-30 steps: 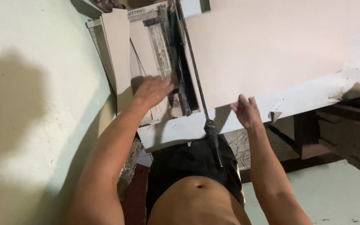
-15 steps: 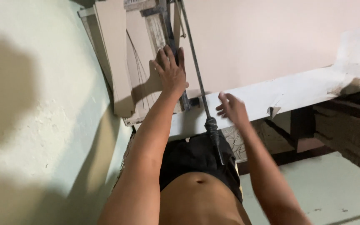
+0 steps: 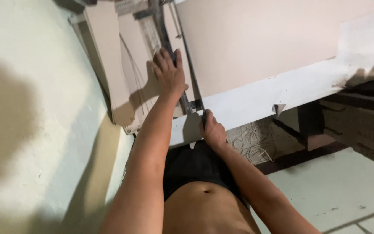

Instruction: The person uses a manual paper cutter to trim large sheets of white paper. They repeatedly place the paper against the guide, pull down the cutting lever, and then remove the trimmed sheet to place it on a stack.

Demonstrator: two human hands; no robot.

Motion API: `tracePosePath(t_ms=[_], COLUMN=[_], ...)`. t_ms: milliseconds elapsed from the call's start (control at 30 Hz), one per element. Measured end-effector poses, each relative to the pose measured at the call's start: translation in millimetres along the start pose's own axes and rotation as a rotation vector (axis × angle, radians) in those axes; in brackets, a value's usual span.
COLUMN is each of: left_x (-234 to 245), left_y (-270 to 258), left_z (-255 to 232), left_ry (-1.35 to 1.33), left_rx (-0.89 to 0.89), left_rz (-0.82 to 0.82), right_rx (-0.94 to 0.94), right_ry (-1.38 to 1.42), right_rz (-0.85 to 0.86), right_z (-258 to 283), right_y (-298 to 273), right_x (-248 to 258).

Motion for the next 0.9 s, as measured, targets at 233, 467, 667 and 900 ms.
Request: tracePosePath(t_ms=[233,467,667,900], left_x=[-3.1,-109.8,-84.0,32.0], left_y=[-12.0,61.9,14.0,-49.8], left_z=[-5.0,30.0,42.1,59.7], left_ry=[0.041,0.107,0.766,0.440], left_rx=[0.025,-0.300,-0.685,-0.556], left_rz=[0.022,-0.015,0.189,-0.105], right_rx=[0.006,-0.201,-0.537,-0.507], right_ry=[0.030,0.606,1.490,1.668], right_rz=[-0.035,0.255,-0.028,0.092], right_z=[-7.7,-1.9,-103.2,-126.6], right_y=[-16.3,-28.2,90.9,69.5], right_x=[25.4,215.2,76.3,31.1])
Point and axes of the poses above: each hand's wrist, its own y-axis towards the middle knuckle, its own x-axis out of the back of the hand, z = x × y, the point moved 1 cm from there along y, towards the middle knuckle, and after that the axes turned 10 degrees about -y, right-handed, at the moved point
